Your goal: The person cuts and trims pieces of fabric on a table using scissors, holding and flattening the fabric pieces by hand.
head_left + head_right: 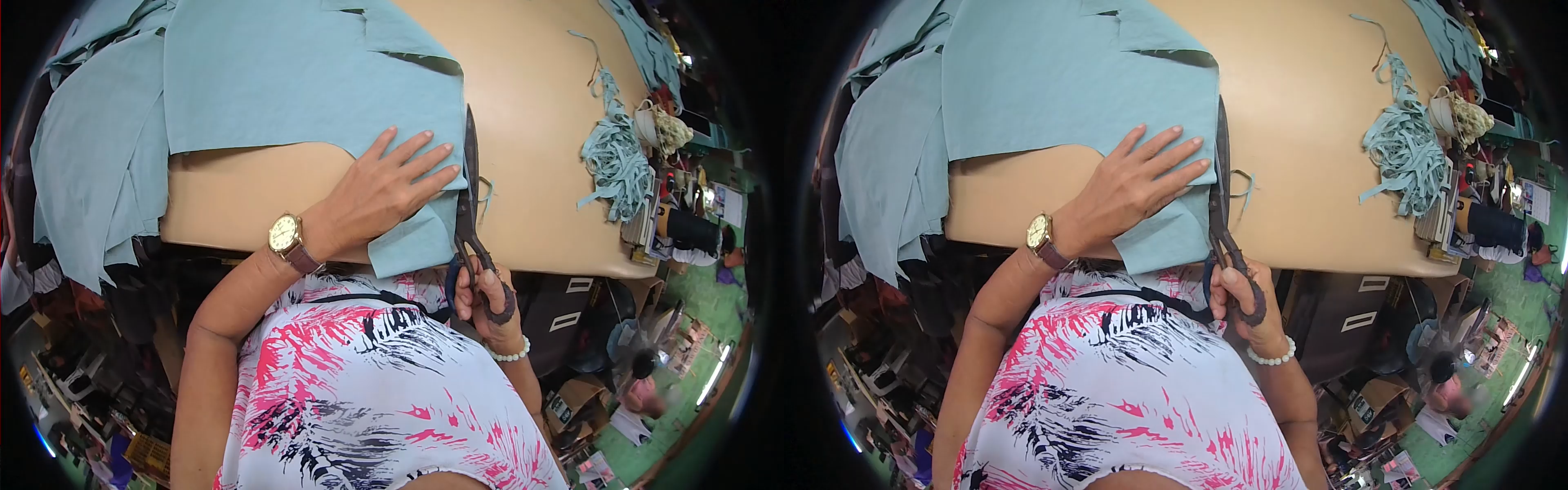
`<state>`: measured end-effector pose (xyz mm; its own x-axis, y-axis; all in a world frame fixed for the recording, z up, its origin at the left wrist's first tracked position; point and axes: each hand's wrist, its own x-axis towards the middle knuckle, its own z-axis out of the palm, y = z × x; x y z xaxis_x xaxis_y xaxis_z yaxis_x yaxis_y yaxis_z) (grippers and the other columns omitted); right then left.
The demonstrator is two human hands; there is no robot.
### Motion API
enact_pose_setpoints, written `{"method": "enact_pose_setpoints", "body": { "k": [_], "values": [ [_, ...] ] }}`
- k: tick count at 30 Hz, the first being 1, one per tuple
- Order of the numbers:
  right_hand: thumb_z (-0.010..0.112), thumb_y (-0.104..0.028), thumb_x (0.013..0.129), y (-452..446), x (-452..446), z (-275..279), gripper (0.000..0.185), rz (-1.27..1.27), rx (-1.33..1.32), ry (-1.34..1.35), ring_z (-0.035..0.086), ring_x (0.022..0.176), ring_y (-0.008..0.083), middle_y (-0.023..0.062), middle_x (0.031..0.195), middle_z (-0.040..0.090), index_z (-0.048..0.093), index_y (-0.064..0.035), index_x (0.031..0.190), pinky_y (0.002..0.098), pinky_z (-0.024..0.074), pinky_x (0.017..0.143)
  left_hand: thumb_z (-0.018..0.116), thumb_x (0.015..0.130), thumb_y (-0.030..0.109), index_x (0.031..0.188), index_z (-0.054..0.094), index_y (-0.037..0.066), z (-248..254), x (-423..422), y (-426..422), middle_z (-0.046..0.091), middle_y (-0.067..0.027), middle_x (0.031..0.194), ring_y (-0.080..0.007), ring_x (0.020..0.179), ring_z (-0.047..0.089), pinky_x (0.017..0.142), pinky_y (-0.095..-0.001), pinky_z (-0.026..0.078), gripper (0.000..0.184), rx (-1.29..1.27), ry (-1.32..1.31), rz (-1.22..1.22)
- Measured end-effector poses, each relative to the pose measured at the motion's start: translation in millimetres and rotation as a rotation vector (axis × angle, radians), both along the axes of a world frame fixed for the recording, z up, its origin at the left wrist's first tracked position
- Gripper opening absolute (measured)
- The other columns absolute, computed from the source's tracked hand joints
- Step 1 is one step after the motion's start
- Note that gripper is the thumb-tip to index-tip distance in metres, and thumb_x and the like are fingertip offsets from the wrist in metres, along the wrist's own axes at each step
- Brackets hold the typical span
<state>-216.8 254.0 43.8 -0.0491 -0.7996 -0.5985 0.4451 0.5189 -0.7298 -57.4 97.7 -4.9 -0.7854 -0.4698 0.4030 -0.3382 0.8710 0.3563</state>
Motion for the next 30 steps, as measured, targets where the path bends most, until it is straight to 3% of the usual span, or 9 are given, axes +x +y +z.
{"method": "enact_pose_setpoints", "body": {
  "k": [9, 30],
  "values": [
    [0.061, -0.039, 0.080, -2.1, 2.0, -2.7, 0.041, 0.011, -0.047, -0.030, 0.046, 0.047, 0.0117, 0.0044, 0.060, 0.044, 0.050, 0.0004, 0.079, 0.0215, 0.0384, 0.043, 0.059, 0.079, 0.019, 0.119, 0.051, 0.014, -1.2, 0.2, 1.4, 0.049, -0.0043, 0.125, -0.0244, 0.115, 0.044, 0.094, -0.0460, 0.036, 0.041, 0.011, -0.013, -0.016],
    [0.062, -0.032, 0.082, 4.4, 9.2, 1.7, 0.037, -0.054, 0.039, -0.005, 0.041, 0.041, 0.0095, 0.0034, 0.056, 0.042, 0.048, 0.0005, 0.070, 0.0210, 0.0339, 0.038, 0.058, 0.080, 0.019, 0.118, 0.051, 0.015, 0.0, 2.4, 2.4, 0.048, -0.0053, 0.126, -0.0246, 0.117, 0.043, 0.095, -0.0480, 0.035, 0.039, 0.050, -0.029, -0.047]
  ]
}}
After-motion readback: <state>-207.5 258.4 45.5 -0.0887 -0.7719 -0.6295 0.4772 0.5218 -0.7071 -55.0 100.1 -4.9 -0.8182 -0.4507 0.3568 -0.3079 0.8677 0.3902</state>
